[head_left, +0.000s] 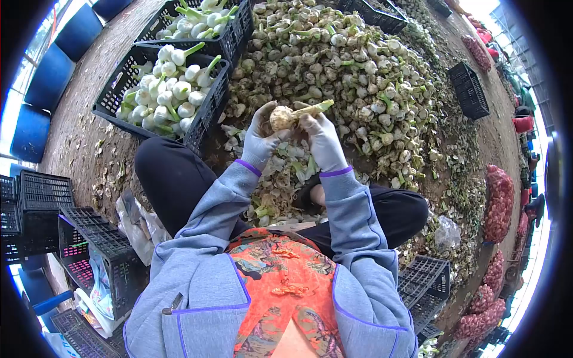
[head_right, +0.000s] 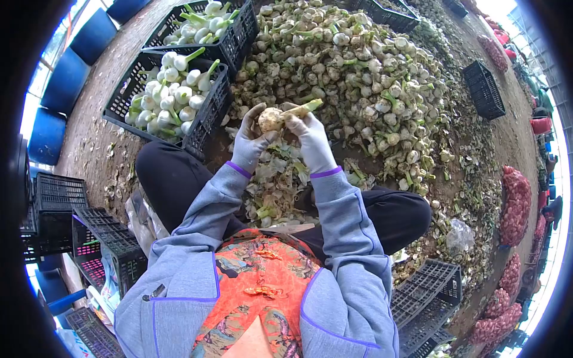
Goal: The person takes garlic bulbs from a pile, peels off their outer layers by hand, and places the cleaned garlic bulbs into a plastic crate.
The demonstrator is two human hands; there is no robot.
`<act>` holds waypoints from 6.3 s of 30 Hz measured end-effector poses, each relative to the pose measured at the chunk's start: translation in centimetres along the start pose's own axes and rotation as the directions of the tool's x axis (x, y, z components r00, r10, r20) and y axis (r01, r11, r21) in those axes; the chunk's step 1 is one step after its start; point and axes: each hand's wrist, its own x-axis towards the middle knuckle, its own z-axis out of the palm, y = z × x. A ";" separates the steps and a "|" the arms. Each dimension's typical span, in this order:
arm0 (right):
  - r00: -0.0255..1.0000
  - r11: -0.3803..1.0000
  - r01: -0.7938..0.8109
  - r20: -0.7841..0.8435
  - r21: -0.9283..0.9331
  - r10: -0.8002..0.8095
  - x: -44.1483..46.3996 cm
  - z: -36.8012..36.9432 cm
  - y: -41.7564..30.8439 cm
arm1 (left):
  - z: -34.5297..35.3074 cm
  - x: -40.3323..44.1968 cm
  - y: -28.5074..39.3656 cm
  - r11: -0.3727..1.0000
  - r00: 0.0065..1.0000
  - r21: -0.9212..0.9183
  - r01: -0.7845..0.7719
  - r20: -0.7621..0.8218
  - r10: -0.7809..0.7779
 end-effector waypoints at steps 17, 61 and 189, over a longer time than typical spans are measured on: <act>0.997 0.967 -0.075 -0.008 0.244 0.080 -0.5 0.6 0.8 | 0.7 -0.7 -0.6 0.999 0.995 0.022 -0.048 -0.082 0.050; 0.989 0.690 0.125 0.037 -0.713 -0.142 -0.8 -2.8 2.5 | -0.5 -0.8 -0.2 0.866 0.851 0.001 0.500 -0.188 -0.491; 0.989 0.764 -0.070 -0.145 -0.641 -0.030 -0.8 0.0 0.9 | 0.0 -0.2 1.3 0.943 0.967 0.240 0.229 -0.167 -0.193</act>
